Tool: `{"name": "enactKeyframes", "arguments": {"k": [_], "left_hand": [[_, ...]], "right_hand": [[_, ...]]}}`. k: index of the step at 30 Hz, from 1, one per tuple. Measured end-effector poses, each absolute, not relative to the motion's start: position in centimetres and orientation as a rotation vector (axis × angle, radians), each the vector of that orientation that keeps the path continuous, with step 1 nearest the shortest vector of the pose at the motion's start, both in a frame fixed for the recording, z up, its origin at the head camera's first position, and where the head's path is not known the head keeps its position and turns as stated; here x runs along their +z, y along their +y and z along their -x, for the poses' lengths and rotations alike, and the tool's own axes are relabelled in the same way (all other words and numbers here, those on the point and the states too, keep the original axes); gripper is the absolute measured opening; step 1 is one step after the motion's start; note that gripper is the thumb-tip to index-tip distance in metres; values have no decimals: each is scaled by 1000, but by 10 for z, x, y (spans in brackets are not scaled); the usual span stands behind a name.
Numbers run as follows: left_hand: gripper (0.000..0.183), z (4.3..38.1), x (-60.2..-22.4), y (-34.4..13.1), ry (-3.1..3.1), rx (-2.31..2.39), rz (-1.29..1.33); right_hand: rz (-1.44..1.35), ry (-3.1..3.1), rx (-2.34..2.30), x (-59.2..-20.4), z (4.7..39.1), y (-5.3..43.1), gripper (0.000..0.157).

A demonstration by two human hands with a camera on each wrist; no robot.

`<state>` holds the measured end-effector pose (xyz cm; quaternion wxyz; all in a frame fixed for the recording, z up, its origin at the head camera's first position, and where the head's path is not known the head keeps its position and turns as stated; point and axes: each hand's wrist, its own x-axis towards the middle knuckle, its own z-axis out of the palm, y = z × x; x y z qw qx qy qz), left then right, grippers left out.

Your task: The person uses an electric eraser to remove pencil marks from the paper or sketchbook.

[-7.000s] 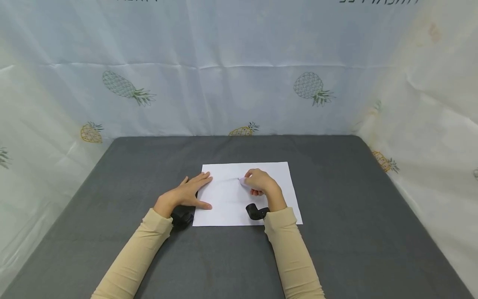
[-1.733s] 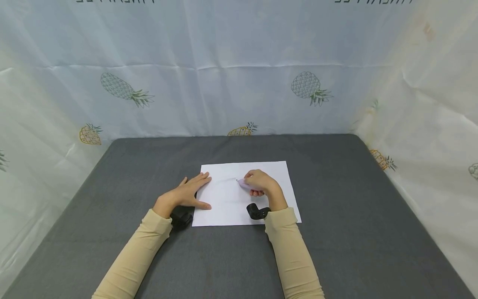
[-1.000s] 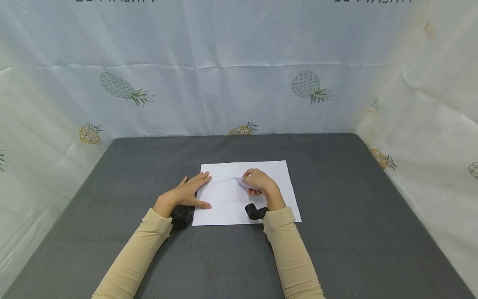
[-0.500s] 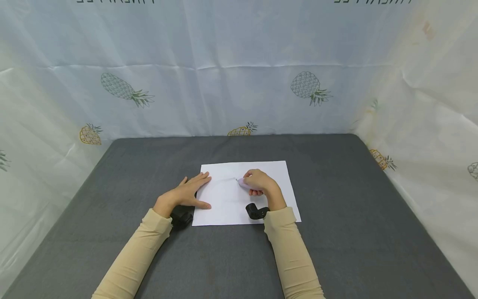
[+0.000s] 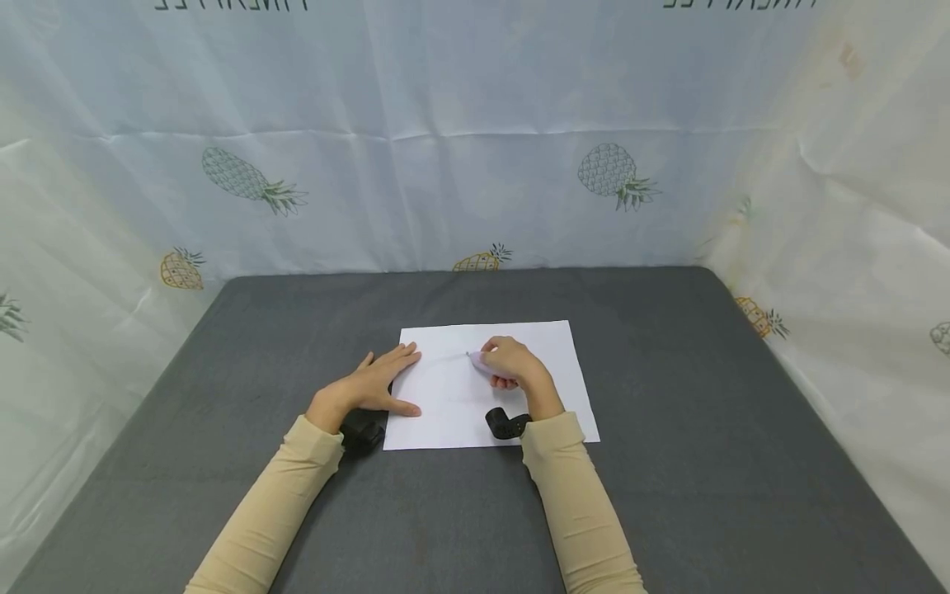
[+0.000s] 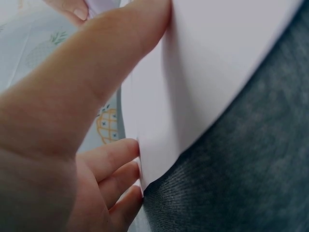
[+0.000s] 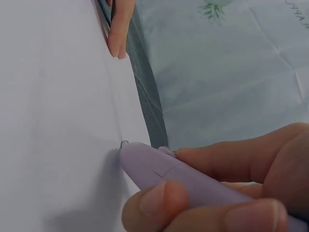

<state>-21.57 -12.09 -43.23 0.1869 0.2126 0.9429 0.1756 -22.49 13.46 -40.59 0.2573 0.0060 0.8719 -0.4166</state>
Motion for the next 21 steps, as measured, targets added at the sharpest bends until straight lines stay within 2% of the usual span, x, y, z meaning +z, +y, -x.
{"name": "enactKeyframes", "arguments": {"k": [21], "left_hand": [[100, 216, -433, -120, 2660, 476, -596]], "right_hand": [[2, 2369, -1120, -405, 224, 136, 33]]}}
